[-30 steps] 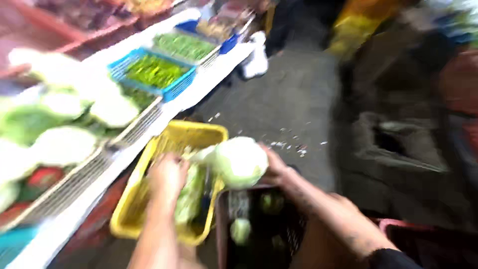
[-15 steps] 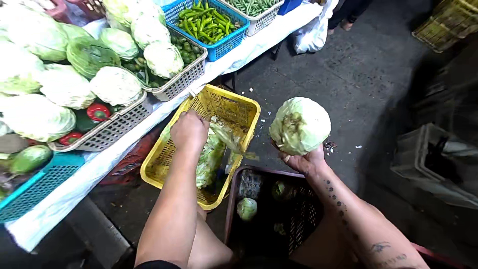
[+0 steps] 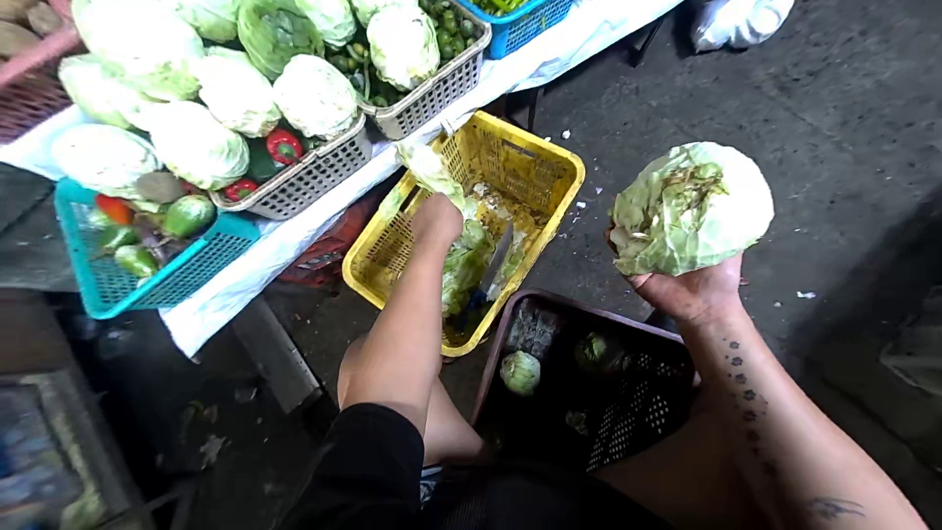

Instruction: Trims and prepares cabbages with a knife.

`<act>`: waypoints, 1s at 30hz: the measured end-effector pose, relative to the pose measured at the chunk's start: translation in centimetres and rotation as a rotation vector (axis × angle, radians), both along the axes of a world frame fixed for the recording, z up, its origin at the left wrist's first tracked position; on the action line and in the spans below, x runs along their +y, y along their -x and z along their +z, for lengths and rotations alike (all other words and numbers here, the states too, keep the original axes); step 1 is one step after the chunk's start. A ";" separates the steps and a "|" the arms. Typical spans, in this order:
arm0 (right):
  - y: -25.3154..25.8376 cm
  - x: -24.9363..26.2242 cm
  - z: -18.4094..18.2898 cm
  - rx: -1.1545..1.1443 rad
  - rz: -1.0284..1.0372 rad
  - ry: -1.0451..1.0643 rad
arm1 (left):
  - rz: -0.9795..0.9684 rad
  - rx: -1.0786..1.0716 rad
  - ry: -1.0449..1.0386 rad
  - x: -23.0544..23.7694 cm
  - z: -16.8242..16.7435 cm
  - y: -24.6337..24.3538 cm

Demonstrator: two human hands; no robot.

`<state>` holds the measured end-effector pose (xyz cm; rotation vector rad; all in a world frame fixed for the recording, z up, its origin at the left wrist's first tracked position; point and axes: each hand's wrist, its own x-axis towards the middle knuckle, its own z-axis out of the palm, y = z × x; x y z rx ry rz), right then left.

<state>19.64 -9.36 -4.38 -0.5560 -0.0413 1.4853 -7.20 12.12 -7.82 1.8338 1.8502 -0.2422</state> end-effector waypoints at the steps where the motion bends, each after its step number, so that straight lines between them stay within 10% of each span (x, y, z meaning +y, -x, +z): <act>1: -0.1 0.0 -0.2 -0.010 -0.003 0.000 | -0.017 0.029 0.072 -0.6 -2.5 0.2; 9: -0.4 -2.2 -0.7 -0.067 -0.131 0.136 | -0.348 0.255 0.629 -6.3 -21.7 1.7; 17: -0.2 -4.1 -2.1 0.048 -0.056 0.164 | -0.334 0.392 0.449 -8.5 -27.3 1.5; 23: -0.1 -0.8 -1.3 0.006 0.090 0.034 | -0.277 0.356 0.452 -7.0 -19.3 -0.7; 30: 0.6 1.1 0.6 -0.044 0.100 0.081 | -0.363 0.316 0.361 -3.4 -2.2 -3.5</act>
